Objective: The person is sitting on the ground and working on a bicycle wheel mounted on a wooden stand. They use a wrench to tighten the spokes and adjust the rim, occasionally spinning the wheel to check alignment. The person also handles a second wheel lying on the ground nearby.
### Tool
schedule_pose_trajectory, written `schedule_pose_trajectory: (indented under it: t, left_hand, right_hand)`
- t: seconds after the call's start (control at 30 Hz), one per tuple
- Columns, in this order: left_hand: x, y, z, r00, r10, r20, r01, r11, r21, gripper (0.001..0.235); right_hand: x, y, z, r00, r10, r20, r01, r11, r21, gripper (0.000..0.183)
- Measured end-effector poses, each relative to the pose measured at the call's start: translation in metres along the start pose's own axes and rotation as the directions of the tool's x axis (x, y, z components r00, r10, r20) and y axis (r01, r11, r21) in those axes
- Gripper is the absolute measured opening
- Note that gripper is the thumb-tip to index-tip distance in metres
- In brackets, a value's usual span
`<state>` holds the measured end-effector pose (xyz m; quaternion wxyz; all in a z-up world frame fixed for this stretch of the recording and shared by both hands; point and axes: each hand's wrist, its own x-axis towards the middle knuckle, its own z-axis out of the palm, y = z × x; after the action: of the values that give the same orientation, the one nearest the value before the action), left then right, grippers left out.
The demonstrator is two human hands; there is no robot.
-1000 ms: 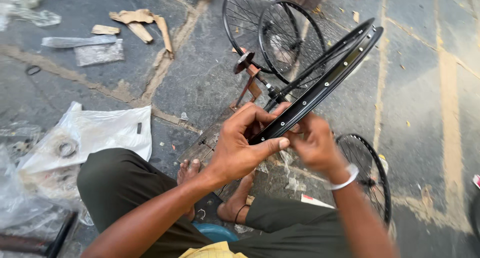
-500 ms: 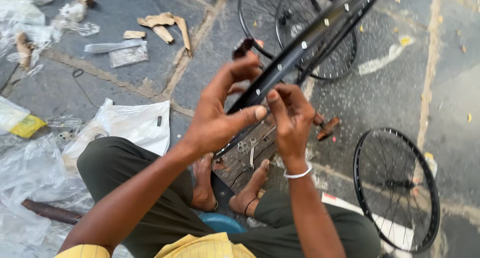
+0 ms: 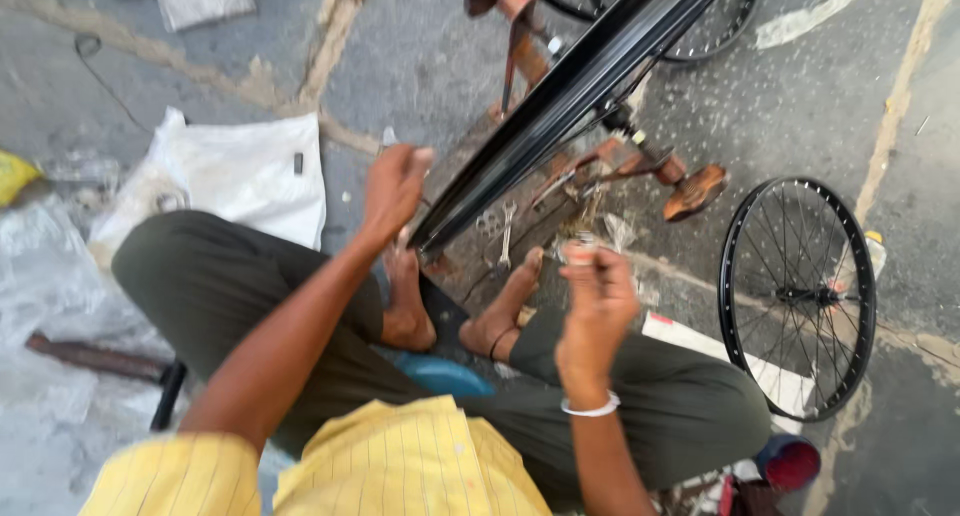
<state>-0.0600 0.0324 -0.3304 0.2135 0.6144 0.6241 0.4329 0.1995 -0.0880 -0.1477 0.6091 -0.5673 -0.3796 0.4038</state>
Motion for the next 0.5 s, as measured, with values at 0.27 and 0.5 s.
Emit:
schedule_pose_trajectory:
  t: [0.27, 0.5]
  left_hand:
    - [0.024, 0.001, 0.033, 0.763, -0.2, 0.614, -0.07, 0.919, 0.388, 0.036]
    - [0.023, 0.012, 0.028, 0.807, -0.184, 0.562, -0.046, 0.928, 0.37, 0.035]
  right_hand:
    - [-0.046, 0.013, 0.042, 0.939, 0.033, 0.343, 0.072, 0.954, -0.29, 0.028]
    - [-0.055, -0.01, 0.073, 0.838, -0.283, 0.467, 0.471, 0.807, -0.356, 0.035]
